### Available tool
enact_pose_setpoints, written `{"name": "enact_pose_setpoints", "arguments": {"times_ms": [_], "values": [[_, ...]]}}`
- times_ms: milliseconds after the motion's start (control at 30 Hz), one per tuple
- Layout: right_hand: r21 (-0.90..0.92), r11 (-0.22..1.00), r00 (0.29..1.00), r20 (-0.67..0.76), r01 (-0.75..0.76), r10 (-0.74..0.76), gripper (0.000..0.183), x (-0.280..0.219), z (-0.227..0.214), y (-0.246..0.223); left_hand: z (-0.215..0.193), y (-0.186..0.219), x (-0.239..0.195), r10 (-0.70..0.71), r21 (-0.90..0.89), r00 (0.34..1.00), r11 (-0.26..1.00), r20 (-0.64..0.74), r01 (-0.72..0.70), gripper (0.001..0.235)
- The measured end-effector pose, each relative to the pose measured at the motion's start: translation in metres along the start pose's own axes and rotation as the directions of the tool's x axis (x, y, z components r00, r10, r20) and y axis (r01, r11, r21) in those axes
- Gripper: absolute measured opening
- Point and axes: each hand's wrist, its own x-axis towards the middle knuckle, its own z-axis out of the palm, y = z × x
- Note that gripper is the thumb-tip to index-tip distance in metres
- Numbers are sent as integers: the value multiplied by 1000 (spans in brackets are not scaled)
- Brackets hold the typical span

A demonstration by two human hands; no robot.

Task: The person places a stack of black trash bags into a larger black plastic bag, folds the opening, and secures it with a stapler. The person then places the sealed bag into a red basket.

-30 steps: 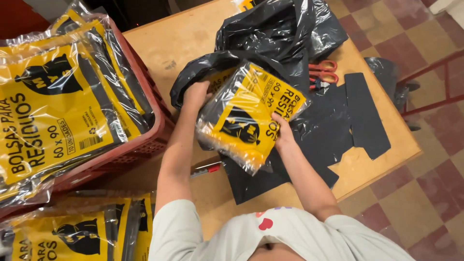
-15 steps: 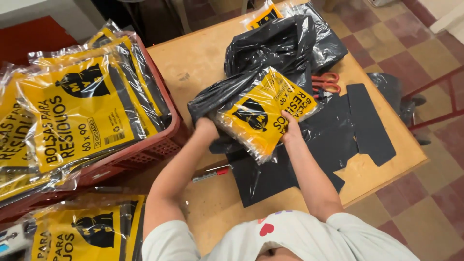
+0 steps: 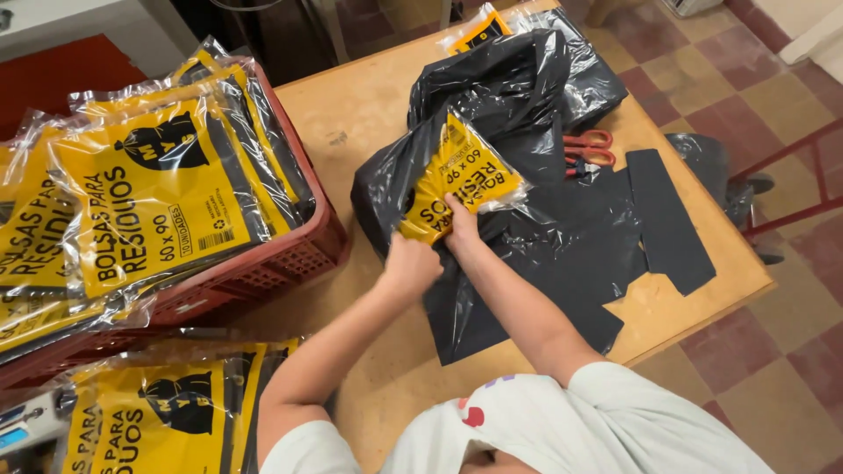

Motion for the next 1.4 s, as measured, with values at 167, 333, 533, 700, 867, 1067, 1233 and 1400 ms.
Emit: {"name": "enact_pose_setpoints", "arguments": {"times_ms": [167, 333, 533, 700, 867, 1067, 1233, 1400], "values": [[-254, 967, 999, 29, 36, -30, 99, -38, -4, -31, -5, 0, 61, -100, -13, 993, 995, -62, 100, 28], [-591, 771, 969, 197, 239, -150, 77, -82, 10, -54, -46, 25, 174, 122, 7, 609, 982, -783, -189, 24], [-810, 325, 872, 442, 488, -210, 55, -88, -9, -91, -47, 16, 235, 24, -120, 997, 992, -68, -32, 49], [-788, -90, 779, 615, 609, -123, 47, -78, -41, -81, -43, 23, 254, 80, -244, 997, 966, -12, -80, 52], [-642, -394, 694, 720, 657, -15, 51, -35, -75, -60, -42, 23, 257, 112, -245, 992, 965, 50, -97, 52], [-803, -518, 859, 461, 295, -225, 43, 19, -112, -95, -44, 18, 238, 168, -261, 985, 953, 31, -155, 49], [-922, -309, 925, 310, 235, -221, 44, 9, -84, -145, -72, 18, 204, 184, -307, 983, 935, -4, -177, 48], [-863, -360, 897, 423, 355, -127, 38, 66, -79, -149, -52, 19, 218, 156, -294, 986, 941, -53, -165, 48]]}}
